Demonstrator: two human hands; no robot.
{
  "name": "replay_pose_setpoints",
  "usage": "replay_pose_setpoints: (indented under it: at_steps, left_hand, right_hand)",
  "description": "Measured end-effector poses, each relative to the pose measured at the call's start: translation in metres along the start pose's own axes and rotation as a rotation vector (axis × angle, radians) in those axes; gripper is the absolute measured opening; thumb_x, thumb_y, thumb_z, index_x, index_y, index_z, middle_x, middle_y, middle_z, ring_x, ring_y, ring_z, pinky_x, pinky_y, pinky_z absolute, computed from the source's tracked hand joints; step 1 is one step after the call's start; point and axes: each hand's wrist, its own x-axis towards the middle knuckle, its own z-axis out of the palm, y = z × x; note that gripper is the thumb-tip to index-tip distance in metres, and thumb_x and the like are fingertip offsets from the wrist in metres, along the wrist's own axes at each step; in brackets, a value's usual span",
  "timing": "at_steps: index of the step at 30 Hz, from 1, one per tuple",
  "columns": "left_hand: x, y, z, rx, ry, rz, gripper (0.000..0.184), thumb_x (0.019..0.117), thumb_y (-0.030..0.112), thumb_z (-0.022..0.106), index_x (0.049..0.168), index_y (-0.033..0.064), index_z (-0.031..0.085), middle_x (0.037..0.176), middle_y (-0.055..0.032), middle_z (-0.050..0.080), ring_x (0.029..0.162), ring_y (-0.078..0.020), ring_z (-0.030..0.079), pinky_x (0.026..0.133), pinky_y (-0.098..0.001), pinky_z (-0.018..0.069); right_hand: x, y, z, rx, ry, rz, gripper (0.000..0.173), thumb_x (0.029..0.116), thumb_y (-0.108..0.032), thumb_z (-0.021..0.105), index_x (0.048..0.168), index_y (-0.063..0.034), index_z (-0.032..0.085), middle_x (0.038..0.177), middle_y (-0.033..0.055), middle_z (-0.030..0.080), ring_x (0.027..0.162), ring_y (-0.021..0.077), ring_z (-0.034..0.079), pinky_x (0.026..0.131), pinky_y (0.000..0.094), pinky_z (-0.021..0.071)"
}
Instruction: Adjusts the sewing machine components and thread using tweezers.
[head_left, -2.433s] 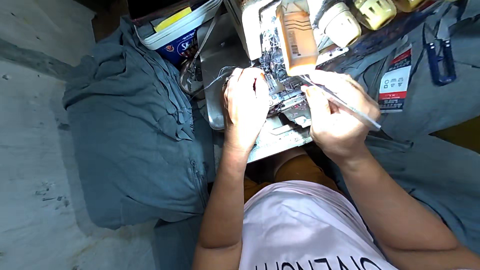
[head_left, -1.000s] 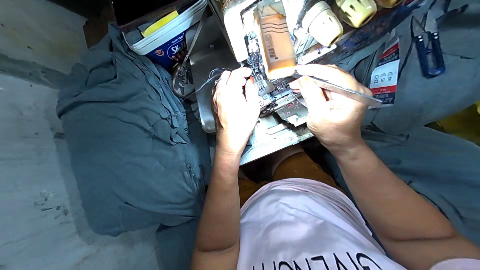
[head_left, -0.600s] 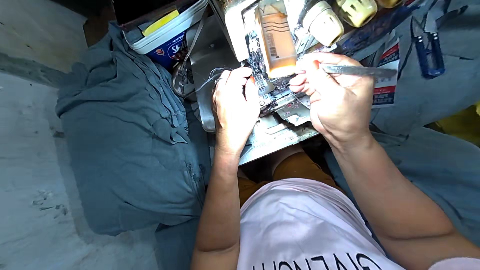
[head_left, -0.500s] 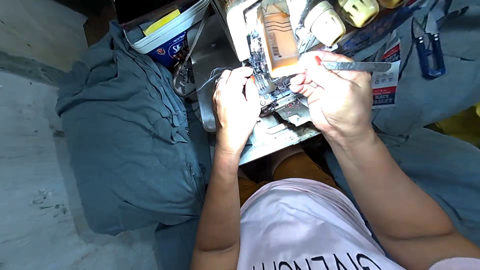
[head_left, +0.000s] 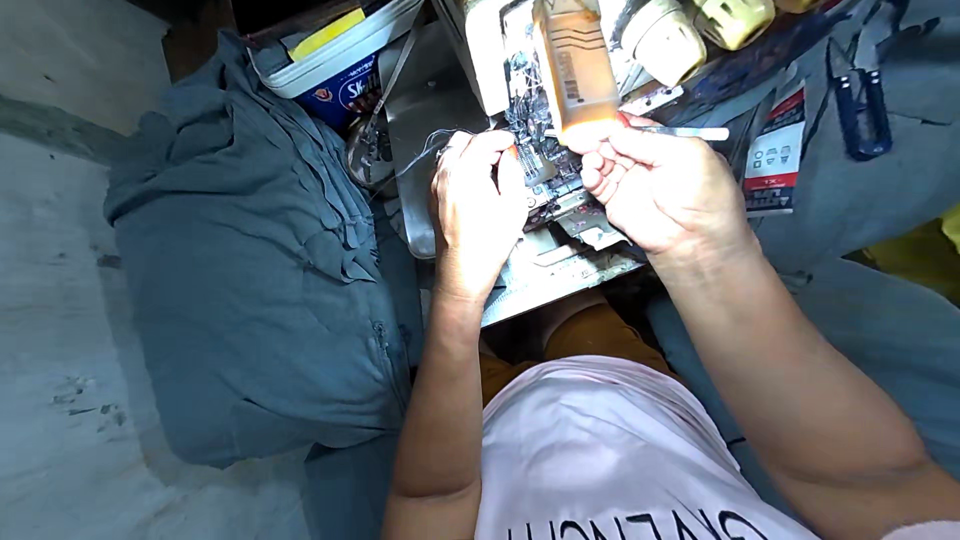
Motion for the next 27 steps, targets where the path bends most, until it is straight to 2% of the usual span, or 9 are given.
replay_pose_setpoints:
  at_steps: [3, 7, 12, 17, 27]
  left_hand:
    - [0.0013, 0.0011, 0.0011, 0.016, -0.042, -0.038, 0.023, 0.0967, 0.012, 0.058, 0.106, 0.0048, 0.077, 0.095, -0.0102, 0.071, 0.086, -0.0168, 0.065, 0.081, -0.0310, 0.0495]
    - [0.0021, 0.0018, 0.0026, 0.024, -0.040, -0.050, 0.020, 0.0971, 0.013, 0.061, 0.104, 0.0054, 0.078, 0.094, -0.0095, 0.071, 0.085, -0.0158, 0.065, 0.081, -0.0303, 0.0495]
    - [0.0011, 0.0025, 0.0050, 0.047, 0.016, -0.003, 0.017, 0.0964, 0.012, 0.063, 0.099, 0.0053, 0.079, 0.090, -0.0089, 0.072, 0.082, -0.0140, 0.064, 0.078, -0.0267, 0.0483]
    - [-0.0012, 0.0049, 0.0065, 0.112, 0.077, 0.037, 0.017, 0.0933, 0.007, 0.062, 0.090, 0.0033, 0.078, 0.083, -0.0097, 0.071, 0.078, -0.0153, 0.065, 0.075, -0.0274, 0.0484]
    - [-0.0020, 0.0031, 0.0062, 0.077, 0.049, 0.012, 0.017, 0.0932, 0.007, 0.059, 0.094, 0.0024, 0.075, 0.086, -0.0112, 0.069, 0.079, -0.0169, 0.063, 0.075, -0.0289, 0.0487]
  right_hand:
    - [0.0003, 0.0006, 0.0015, 0.014, -0.001, 0.008, 0.019, 0.1076, -0.003, 0.042, 0.104, -0.0011, 0.061, 0.080, 0.0073, 0.071, 0.064, 0.0100, 0.069, 0.062, 0.0213, 0.0596]
    - [-0.0001, -0.0012, 0.0030, 0.006, 0.008, 0.031, 0.018, 0.1077, -0.004, 0.042, 0.105, -0.0013, 0.060, 0.081, 0.0072, 0.072, 0.063, 0.0096, 0.069, 0.061, 0.0207, 0.0589]
    - [-0.0005, -0.0021, 0.0034, -0.016, -0.004, 0.046, 0.018, 0.1081, -0.005, 0.042, 0.107, -0.0028, 0.059, 0.080, 0.0057, 0.071, 0.063, 0.0091, 0.069, 0.060, 0.0204, 0.0582]
    - [0.0000, -0.0017, 0.0026, -0.014, 0.009, 0.084, 0.016, 0.1088, -0.008, 0.043, 0.110, -0.0027, 0.058, 0.082, 0.0063, 0.071, 0.064, 0.0094, 0.068, 0.062, 0.0208, 0.0588]
    - [-0.0033, -0.0015, 0.0001, 0.047, 0.062, 0.090, 0.017, 0.1089, -0.012, 0.045, 0.106, -0.0028, 0.060, 0.081, 0.0065, 0.071, 0.066, 0.0107, 0.070, 0.064, 0.0220, 0.0602]
